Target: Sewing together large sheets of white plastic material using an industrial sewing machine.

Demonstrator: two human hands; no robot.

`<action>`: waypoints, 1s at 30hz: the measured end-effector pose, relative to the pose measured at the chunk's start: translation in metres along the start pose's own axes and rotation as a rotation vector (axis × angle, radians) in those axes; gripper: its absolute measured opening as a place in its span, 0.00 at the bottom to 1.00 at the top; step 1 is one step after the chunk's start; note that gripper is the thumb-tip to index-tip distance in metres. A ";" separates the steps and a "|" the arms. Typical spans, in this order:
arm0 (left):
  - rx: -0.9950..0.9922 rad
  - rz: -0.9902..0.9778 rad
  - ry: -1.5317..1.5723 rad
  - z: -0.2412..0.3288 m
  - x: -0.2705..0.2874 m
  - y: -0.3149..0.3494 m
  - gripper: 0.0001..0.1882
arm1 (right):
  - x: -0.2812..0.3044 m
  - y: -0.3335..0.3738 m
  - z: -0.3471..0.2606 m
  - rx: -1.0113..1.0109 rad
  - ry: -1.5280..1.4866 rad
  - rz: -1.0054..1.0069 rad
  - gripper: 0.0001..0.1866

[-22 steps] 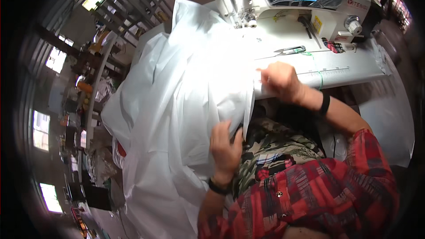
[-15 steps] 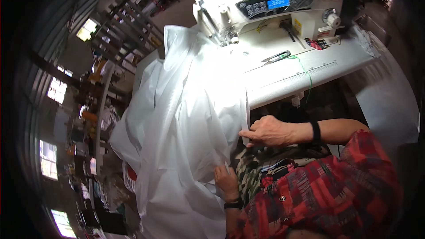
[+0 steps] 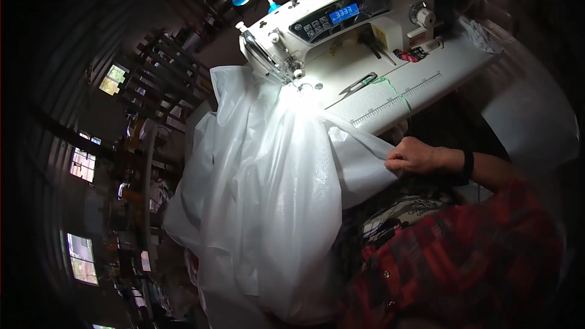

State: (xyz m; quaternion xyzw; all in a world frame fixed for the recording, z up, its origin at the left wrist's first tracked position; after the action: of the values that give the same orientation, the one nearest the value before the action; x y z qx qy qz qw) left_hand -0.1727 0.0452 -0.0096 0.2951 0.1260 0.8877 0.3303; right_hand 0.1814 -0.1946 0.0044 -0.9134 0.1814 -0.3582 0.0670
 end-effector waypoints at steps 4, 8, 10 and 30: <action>-0.109 0.193 -0.009 0.013 0.002 0.007 0.13 | -0.007 0.004 -0.006 -0.075 0.386 -0.308 0.20; -0.189 0.335 -0.032 0.022 0.011 0.016 0.14 | -0.006 -0.027 -0.031 0.084 -0.442 0.155 0.16; -0.223 0.389 -0.043 0.027 0.014 0.020 0.15 | -0.026 -0.064 -0.025 -0.105 -0.946 0.251 0.17; -0.158 0.760 -0.245 0.047 0.099 0.025 0.18 | -0.123 -0.090 0.003 0.087 -1.354 0.096 0.11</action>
State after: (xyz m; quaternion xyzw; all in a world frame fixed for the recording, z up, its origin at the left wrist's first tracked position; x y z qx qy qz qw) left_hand -0.2169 0.0933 0.0815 0.3981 -0.1008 0.9117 0.0128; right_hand 0.1254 -0.0648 -0.0524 -0.9237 0.1254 0.2888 0.2183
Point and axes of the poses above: each hand's wrist, its own y-axis away from the middle knuckle, its own x-axis out of the back of the hand, z = x × y, the point moved 3 cm from there along -y, towards the middle knuckle, and after that the axes turned 15 degrees about x, right-handed, at the moved point
